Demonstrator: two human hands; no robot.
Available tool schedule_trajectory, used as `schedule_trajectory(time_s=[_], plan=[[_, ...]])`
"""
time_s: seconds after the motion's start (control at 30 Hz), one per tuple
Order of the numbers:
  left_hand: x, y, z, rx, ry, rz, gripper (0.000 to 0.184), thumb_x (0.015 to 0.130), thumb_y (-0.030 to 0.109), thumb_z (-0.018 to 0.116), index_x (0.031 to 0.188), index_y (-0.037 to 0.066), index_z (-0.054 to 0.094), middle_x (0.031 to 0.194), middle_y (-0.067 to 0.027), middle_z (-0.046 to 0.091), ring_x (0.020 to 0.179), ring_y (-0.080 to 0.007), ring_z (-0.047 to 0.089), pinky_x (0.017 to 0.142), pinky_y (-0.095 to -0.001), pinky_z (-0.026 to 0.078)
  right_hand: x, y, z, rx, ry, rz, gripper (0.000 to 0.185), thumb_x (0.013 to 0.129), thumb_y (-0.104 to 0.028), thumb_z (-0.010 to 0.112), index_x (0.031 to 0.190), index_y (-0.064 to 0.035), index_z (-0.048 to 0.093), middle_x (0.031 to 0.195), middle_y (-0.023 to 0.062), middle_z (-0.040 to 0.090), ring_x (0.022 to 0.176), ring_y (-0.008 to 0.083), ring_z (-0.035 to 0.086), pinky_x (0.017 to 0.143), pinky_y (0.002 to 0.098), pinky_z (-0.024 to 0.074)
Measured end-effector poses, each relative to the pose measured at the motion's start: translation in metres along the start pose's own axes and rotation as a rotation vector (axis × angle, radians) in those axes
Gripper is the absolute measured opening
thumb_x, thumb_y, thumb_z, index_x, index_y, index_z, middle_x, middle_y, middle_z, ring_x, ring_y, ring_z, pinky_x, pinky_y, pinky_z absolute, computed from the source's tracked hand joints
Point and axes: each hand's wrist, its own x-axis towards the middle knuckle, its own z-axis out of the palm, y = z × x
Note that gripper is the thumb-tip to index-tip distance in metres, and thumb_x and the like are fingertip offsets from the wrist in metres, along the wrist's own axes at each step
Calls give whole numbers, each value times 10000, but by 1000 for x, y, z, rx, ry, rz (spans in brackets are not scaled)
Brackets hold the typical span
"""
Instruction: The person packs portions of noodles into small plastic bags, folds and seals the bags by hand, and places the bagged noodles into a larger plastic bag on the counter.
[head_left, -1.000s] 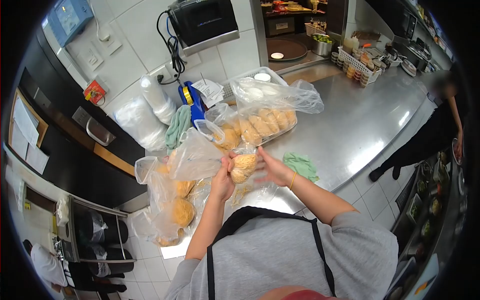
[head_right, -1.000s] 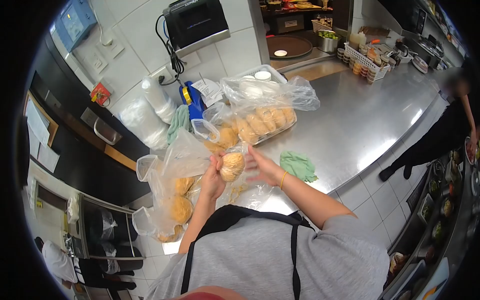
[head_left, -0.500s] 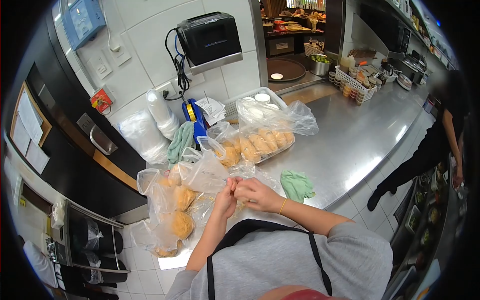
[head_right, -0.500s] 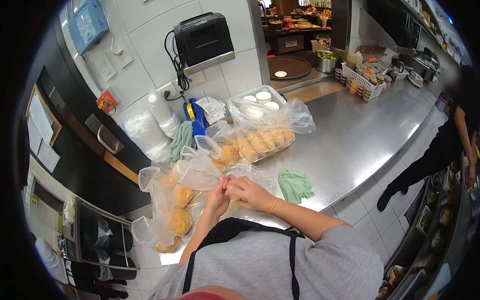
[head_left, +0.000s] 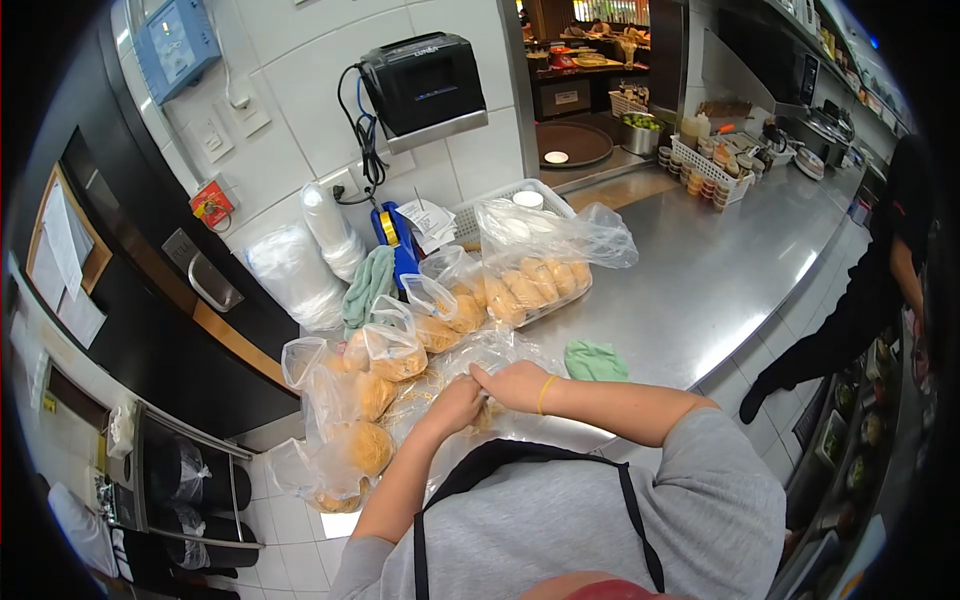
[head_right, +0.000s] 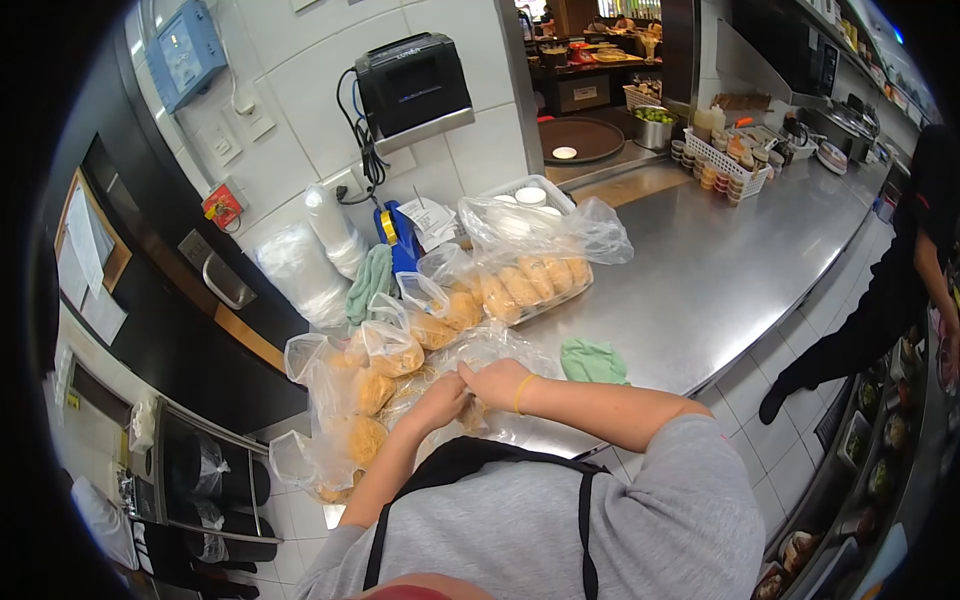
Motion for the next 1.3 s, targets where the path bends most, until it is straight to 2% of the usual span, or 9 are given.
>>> schedule_trajectory(time_s=[0.17, 0.3, 0.47, 0.57, 0.63, 0.7, 0.9, 0.97, 1.3], plan=[[-24, 24, -35, -52, -128, 123, 236, 892, 193, 424, 959, 7, 552, 918, -161, 544, 898, -309, 511, 809, -358, 394, -37, 5, -43, 36, -82, -178, 249, 874, -264, 434, 828, -51, 556, 750, 171, 607, 740, 331, 597, 649, 429, 456], [-47, 56, -58, -131, 85, 263, 237, 907, 210, 433, 939, 14, 562, 940, -112, 544, 916, -266, 510, 838, -334, 377, -67, 28, -83, 130, -5, -258, 291, 902, -304, 412, 815, -65, 554, 739, 152, 587, 716, 328, 568, 656, 403, 445], [-48, 97, -78, -402, 81, 350, 167, 881, 159, 491, 924, 31, 590, 932, -63, 581, 908, -222, 531, 847, -340, 384, -59, 65, -72, 848, 45, -474, 297, 914, -303, 437, 768, -63, 533, 740, 54, 537, 749, 163, 539, 658, 322, 424], [-19, 105, -58, -641, 272, 238, 145, 867, 157, 539, 897, 38, 618, 920, -36, 597, 859, -154, 547, 780, -305, 424, -22, 34, -12, 1709, 88, -216, 189, 890, -268, 497, 791, -110, 532, 720, -13, 492, 710, 100, 476, 679, 286, 408], [12, 92, -39, -1411, 709, -35, 176, 855, 194, 575, 863, 25, 624, 870, -31, 600, 763, -106, 538, 675, -239, 419, 14, 14, 42, 2221, -187, -211, 134, 881, -253, 488, 826, -131, 507, 653, -29, 419, 618, 97, 414, 671, 272, 398], [25, 45, -15, -1283, 882, -148, 168, 843, 184, 590, 844, 19, 624, 807, -21, 594, 695, -94, 516, 625, -227, 408, 16, -9, 47, 2290, -237, -105, 151, 881, -159, 396, 740, -130, 444, 611, -36, 353, 576, 102, 363, 648, 273, 385], [7, 2, 43, -440, 1077, -243, 174, 794, 155, 640, 720, 1, 604, 664, -40, 547, 585, -93, 473, 544, -211, 376, 13, 3, 79, 1754, -77, 199, 254, 887, -260, 437, 706, -85, 472, 580, 17, 441, 508, 176, 431, 564, 331, 408], [-1, 0, 48, -459, 886, -203, 168, 779, 132, 652, 699, -5, 594, 641, -52, 526, 590, -102, 486, 543, -214, 381, -3, 0, 69, 561, 369, 0, 315, 876, -322, 454, 746, -55, 560, 666, 116, 564, 570, 304, 534, 577, 406, 427], [-31, 8, 56, -705, 525, -34, 99, 753, 77, 677, 769, 13, 604, 778, -19, 556, 643, -66, 501, 562, -198, 404, -18, 39, 48, 898, 291, 11, 371, 877, -331, 501, 705, -7, 548, 679, 107, 485, 674, 198, 504, 633, 309, 393]])
